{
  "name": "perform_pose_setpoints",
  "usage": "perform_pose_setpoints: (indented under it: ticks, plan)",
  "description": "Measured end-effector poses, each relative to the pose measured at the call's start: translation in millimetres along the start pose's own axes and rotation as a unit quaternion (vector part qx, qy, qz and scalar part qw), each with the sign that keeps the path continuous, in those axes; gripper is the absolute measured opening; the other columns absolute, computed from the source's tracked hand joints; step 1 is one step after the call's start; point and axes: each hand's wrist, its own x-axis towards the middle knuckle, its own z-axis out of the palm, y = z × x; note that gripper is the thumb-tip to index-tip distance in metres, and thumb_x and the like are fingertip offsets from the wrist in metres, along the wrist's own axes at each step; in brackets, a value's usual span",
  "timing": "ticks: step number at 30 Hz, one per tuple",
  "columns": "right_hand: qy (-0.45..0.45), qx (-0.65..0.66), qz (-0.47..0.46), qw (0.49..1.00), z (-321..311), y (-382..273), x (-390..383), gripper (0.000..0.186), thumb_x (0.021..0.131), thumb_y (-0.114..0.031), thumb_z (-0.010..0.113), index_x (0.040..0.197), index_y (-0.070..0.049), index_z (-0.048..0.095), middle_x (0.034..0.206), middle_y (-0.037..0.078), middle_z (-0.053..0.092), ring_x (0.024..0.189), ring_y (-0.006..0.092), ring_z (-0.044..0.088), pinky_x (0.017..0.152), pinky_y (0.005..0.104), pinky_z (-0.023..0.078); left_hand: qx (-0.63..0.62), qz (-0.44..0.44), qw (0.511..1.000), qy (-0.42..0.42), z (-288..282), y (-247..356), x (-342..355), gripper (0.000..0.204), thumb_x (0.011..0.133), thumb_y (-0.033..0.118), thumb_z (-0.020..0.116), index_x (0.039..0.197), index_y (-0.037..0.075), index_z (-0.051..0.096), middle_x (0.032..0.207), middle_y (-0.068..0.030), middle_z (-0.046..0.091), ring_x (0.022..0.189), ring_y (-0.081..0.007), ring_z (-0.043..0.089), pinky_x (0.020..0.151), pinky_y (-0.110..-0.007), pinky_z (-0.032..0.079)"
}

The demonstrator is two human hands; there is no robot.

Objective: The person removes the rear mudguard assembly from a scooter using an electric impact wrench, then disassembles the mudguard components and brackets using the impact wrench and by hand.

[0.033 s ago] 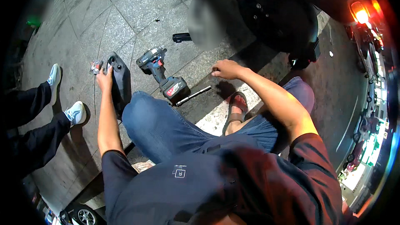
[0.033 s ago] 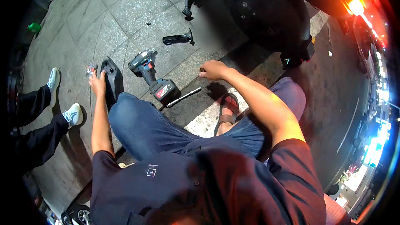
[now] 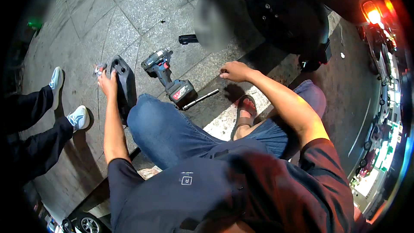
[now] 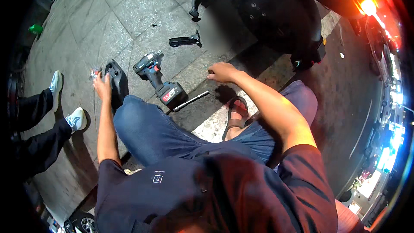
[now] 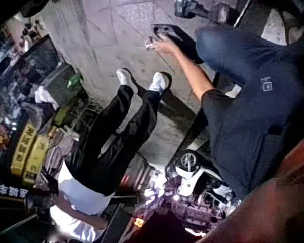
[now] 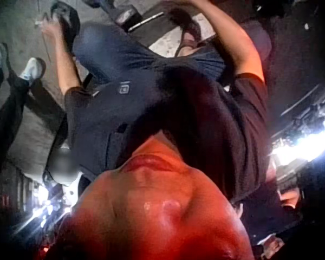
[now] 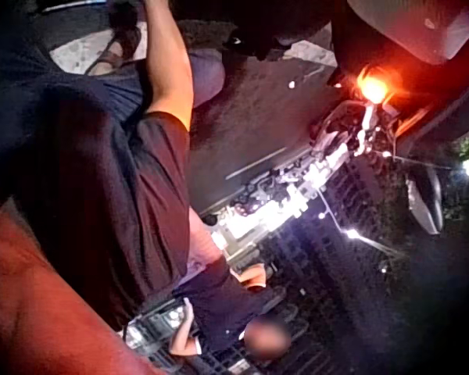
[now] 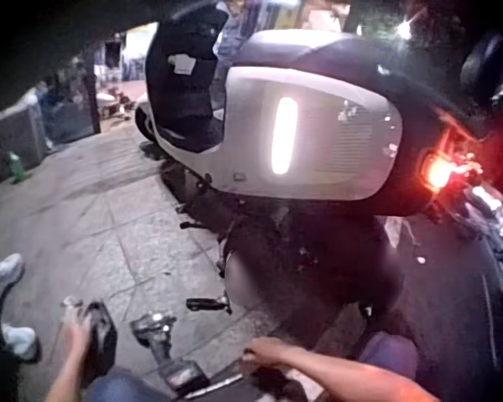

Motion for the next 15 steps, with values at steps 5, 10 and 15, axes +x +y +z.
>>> perform_pose_setpoints:
  ticks: [5,10,15]
  plan:
    - [0.003,0.012,0.048,0.999,-14.0,-3.5,-23.9,0.036,0.085,-0.038,0.055,0.100,-0.007,0.064,0.096,0.018,0.064,0.094,0.0357,0.060,0.080,0.0448,0.046,-0.299,-0.073,0.924,-0.226,-22.7,112.7,-68.1,0.032,0.077,0.028,0.068,0.097,0.004,0.065,0.096,-0.0167,0.063,0.088,-0.0292,0.060,0.078,-0.038,0.047]
    - [-0.018,0.078,0.033,0.996,7.8,-9.9,-4.6,0.039,0.083,-0.038,0.057,0.102,-0.004,0.064,0.097,0.020,0.064,0.093,0.0360,0.061,0.080,0.0425,0.047,-0.422,-0.364,0.718,-0.415,11.3,163.2,-122.6,0.061,0.081,0.035,0.068,0.125,-0.002,0.045,0.091,-0.0092,0.061,0.074,-0.0142,0.055,0.067,-0.030,0.046]
    - [0.033,0.261,0.084,0.961,46.6,-16.9,8.5,0.040,0.081,-0.037,0.059,0.099,-0.001,0.064,0.094,0.023,0.064,0.091,0.0368,0.061,0.079,0.0432,0.047,-0.561,-0.441,0.523,-0.466,39.3,169.3,-101.8,0.031,0.085,0.035,0.060,0.100,0.008,0.058,0.084,-0.0036,0.062,0.071,-0.0175,0.057,0.068,-0.031,0.045]
